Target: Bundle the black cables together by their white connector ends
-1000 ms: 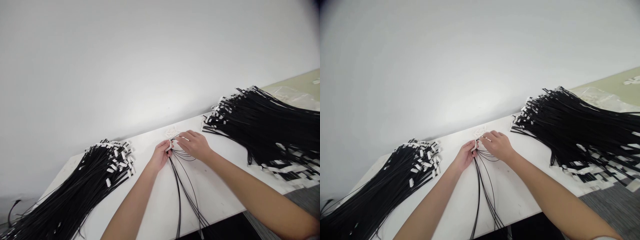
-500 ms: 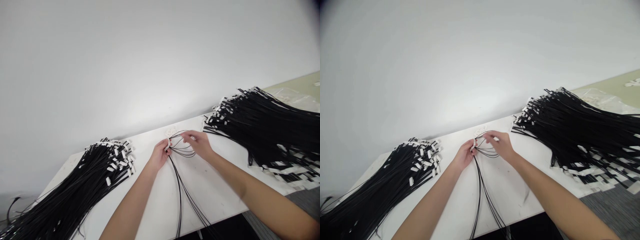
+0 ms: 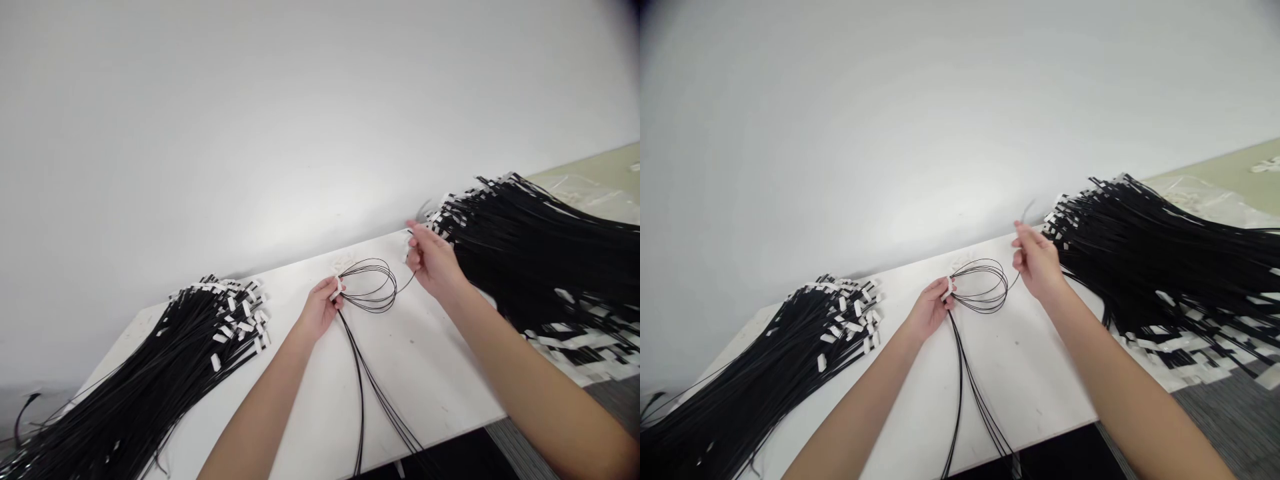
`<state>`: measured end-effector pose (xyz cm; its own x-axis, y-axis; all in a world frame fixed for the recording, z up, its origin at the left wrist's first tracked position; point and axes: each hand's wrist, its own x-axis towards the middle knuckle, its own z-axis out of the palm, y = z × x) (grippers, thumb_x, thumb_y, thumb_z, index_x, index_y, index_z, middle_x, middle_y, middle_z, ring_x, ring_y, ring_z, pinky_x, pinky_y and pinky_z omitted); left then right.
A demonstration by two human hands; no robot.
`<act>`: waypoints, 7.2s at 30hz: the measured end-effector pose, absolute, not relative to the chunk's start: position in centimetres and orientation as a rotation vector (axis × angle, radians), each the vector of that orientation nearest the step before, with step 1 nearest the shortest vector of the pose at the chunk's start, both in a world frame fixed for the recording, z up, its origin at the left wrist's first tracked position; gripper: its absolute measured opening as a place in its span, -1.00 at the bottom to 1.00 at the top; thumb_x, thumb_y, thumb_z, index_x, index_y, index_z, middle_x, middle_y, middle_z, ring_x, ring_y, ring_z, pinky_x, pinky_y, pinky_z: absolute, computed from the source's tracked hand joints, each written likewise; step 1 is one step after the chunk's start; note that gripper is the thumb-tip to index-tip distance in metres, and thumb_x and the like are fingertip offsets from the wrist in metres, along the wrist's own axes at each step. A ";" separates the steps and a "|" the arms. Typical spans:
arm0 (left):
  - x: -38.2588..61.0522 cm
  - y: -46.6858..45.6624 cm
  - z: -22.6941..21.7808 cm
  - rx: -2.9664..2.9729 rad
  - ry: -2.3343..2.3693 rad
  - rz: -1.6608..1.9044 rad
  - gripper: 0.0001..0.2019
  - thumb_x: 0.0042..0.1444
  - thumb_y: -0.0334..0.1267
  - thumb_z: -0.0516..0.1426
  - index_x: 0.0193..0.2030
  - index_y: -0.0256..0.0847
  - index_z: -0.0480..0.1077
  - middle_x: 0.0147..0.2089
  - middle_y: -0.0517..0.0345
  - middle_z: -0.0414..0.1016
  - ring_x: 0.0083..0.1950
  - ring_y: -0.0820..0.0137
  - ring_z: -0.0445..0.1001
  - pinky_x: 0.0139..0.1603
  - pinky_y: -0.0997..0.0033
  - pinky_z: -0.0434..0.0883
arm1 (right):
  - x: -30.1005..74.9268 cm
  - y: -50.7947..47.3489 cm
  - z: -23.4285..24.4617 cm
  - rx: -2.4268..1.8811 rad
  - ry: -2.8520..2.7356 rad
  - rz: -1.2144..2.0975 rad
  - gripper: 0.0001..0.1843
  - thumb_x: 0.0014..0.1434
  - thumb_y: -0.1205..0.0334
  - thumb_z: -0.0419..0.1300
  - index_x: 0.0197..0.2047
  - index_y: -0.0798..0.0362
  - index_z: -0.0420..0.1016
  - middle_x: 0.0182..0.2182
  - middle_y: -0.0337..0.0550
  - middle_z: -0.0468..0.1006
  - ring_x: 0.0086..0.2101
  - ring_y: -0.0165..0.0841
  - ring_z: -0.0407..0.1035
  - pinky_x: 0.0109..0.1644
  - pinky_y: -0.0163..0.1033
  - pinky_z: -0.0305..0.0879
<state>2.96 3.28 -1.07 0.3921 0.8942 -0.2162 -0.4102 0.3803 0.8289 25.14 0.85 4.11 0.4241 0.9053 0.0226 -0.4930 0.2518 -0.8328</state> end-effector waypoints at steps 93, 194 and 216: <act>3.2 2.8 -0.8 0.793 0.695 0.921 -0.78 -0.09 -0.24 0.21 -0.31 -0.33 0.40 -0.39 0.11 0.34 -0.52 0.60 0.24 -0.48 0.54 0.23 | 20.0 -1.4 0.8 -1.058 -1.855 -0.399 -0.83 0.13 0.28 0.08 -0.18 -0.03 0.40 -0.23 -0.11 0.46 -0.20 -0.34 0.31 -0.14 -0.25 0.18; 2.7 2.9 -0.2 0.665 0.630 0.876 -0.82 -0.09 -0.31 0.19 -0.33 -0.31 0.33 -0.41 0.17 0.23 -0.53 0.61 0.20 -0.66 0.63 0.13 | 24.3 -1.7 7.2 -0.722 -0.681 0.946 -0.70 0.01 0.03 0.20 -0.20 -0.03 0.36 -0.62 -0.45 0.17 -0.71 -0.64 0.06 -0.69 -0.51 0.08; 2.8 3.0 -0.5 0.701 0.668 0.887 -0.80 -0.13 -0.31 0.21 -0.31 -0.30 0.37 -0.38 0.15 0.30 -0.52 0.61 0.25 -0.64 0.63 0.14 | 19.3 -2.4 2.6 -1.367 -1.851 0.304 -0.83 0.14 0.15 0.02 -0.39 0.03 0.35 -0.63 -0.31 0.21 -0.57 -0.49 0.07 -0.46 -0.38 0.02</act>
<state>2.81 3.04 -0.48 0.4672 0.8556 -0.2228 -0.4512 0.4474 0.7722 19.32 -2.38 2.59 -0.0987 0.8857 0.4537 0.6943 0.3879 -0.6062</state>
